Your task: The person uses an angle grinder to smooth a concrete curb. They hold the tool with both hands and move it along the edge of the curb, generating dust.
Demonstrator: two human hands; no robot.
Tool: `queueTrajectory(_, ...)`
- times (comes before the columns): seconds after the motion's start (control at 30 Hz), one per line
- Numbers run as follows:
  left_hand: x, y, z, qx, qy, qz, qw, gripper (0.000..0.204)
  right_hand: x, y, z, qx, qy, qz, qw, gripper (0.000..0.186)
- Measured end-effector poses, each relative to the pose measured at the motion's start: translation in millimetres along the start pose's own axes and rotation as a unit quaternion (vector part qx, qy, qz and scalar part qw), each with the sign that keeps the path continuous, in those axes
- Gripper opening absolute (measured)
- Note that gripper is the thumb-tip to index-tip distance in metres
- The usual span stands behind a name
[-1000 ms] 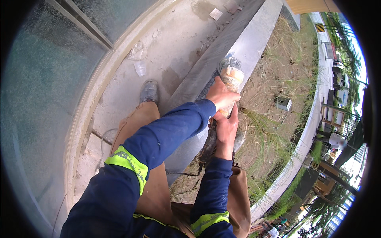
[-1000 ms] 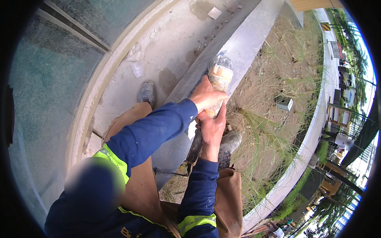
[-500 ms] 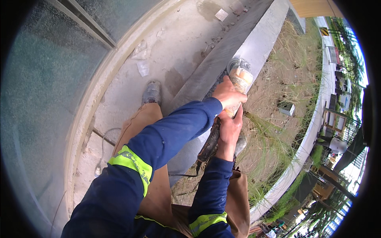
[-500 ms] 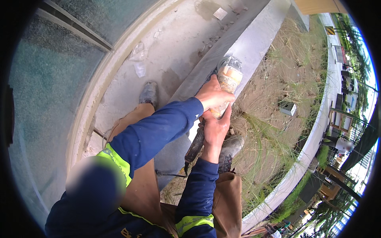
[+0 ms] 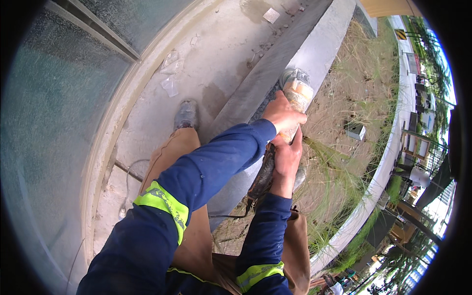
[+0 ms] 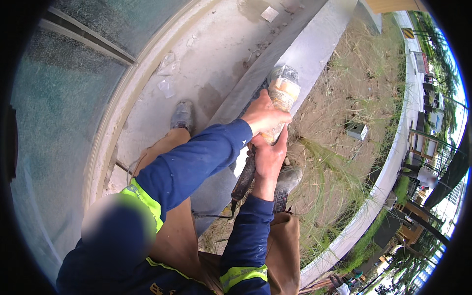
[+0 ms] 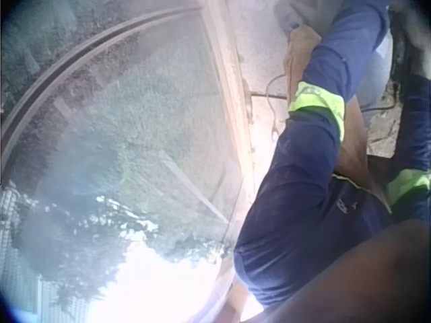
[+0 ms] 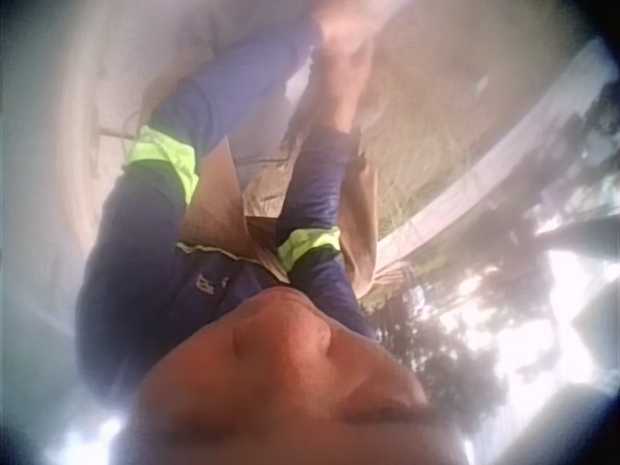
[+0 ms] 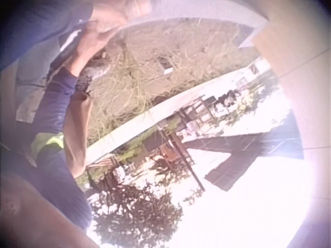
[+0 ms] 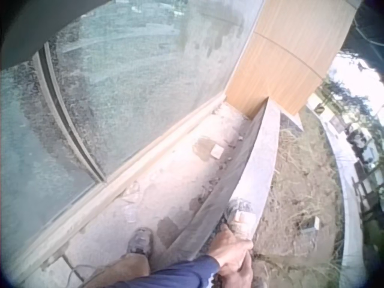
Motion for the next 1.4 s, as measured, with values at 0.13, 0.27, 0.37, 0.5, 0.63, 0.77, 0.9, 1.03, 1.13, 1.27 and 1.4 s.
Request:
queueTrajectory(0.13, 1, 2, 1, -0.007, -0.001, 0.007, 1.000, 0.096, -1, 2, -4, -0.011, 0.017, -0.002, 1.000, 0.089)
queueTrajectory(0.27, 0, 3, 5, -0.005, 0.005, -0.019, 1.000, 0.101, 1, 1, -6, -0.005, 0.016, 0.002, 1.000, 0.088)
queueTrajectory(0.37, -9, 7, 9, -0.018, -0.019, -0.033, 0.999, 0.103, 3, 9, -5, -0.018, -0.018, 0.018, 1.000, 0.088)
queueTrajectory(0.5, -24, 20, 18, -0.037, -0.031, -0.052, 0.997, 0.102, 24, 13, 5, 0.029, 0.026, 0.041, 0.998, 0.092)
queueTrajectory(0.63, -23, 11, 18, -0.069, -0.018, -0.031, 0.997, 0.102, 22, 9, 2, 0.034, 0.000, 0.019, 0.999, 0.093)
queueTrajectory(0.77, -17, 5, 16, -0.046, -0.020, -0.016, 0.999, 0.098, 16, -2, 3, 0.026, -0.034, 0.003, 0.999, 0.096)
queueTrajectory(0.9, -9, -3, 11, -0.027, 0.006, -0.006, 1.000, 0.094, 10, -10, 9, -0.001, -0.015, -0.011, 1.000, 0.099)
queueTrajectory(1.03, -2, -14, 0, -0.053, 0.045, 0.037, 0.997, 0.091, 4, -13, 12, -0.025, 0.022, -0.015, 0.999, 0.101)
queueTrajectory(1.13, -5, -16, 2, -0.047, 0.007, 0.022, 0.999, 0.092, 5, -9, 18, -0.051, 0.009, 0.005, 0.999, 0.101)
queueTrajectory(1.27, -6, -11, 3, -0.031, 0.001, 0.045, 0.999, 0.091, 16, -21, 27, 0.027, 0.025, 0.001, 0.999, 0.101)
queueTrajectory(1.4, -3, -18, -1, -0.033, -0.001, 0.036, 0.999, 0.092, 3, -11, 12, -0.046, 0.020, 0.001, 0.999, 0.101)
Point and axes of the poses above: each hand's wrist, its own y-axis away from the middle knuckle, its own x-axis out of the back of the hand, z = x × y, the point moved 9 cm from there along -y, towards the middle knuckle, and after that the axes turned 1 degree about -y, right-handed, at the moved point
